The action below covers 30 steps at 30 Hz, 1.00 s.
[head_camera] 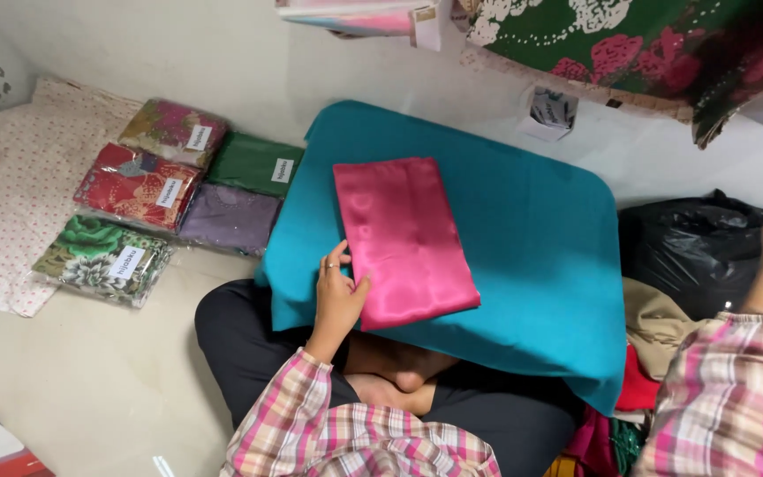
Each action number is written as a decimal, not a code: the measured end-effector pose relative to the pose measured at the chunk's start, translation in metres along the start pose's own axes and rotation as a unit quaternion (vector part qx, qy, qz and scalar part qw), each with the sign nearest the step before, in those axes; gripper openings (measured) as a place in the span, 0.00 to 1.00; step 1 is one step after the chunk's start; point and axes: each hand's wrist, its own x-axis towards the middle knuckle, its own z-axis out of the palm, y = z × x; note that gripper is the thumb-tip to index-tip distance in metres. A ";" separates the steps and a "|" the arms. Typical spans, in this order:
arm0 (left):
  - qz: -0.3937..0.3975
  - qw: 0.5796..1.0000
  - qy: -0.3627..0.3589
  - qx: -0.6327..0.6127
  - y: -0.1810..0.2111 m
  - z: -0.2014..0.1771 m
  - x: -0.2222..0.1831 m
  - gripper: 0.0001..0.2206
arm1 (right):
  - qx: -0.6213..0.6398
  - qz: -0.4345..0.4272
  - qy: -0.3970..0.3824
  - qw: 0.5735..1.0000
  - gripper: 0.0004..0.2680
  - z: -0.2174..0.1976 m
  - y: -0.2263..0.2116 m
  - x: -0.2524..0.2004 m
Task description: A person is seen lint-rolling a pink fabric, folding it, and then carefully placing it into a clear plastic bag for packaging.
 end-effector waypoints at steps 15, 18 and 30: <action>-0.134 0.976 -0.170 -0.039 0.033 -0.022 -0.035 0.16 | 0.390 0.348 -0.038 0.852 0.08 0.068 -0.037 -0.124; -0.189 0.961 -0.175 -0.096 0.002 -0.005 -0.037 0.14 | 0.374 0.265 -0.191 0.868 0.17 0.110 -0.074 -0.192; -0.246 0.943 -0.177 -0.136 0.037 -0.024 -0.051 0.31 | 0.036 -0.020 -0.322 0.946 0.13 0.179 -0.185 -0.303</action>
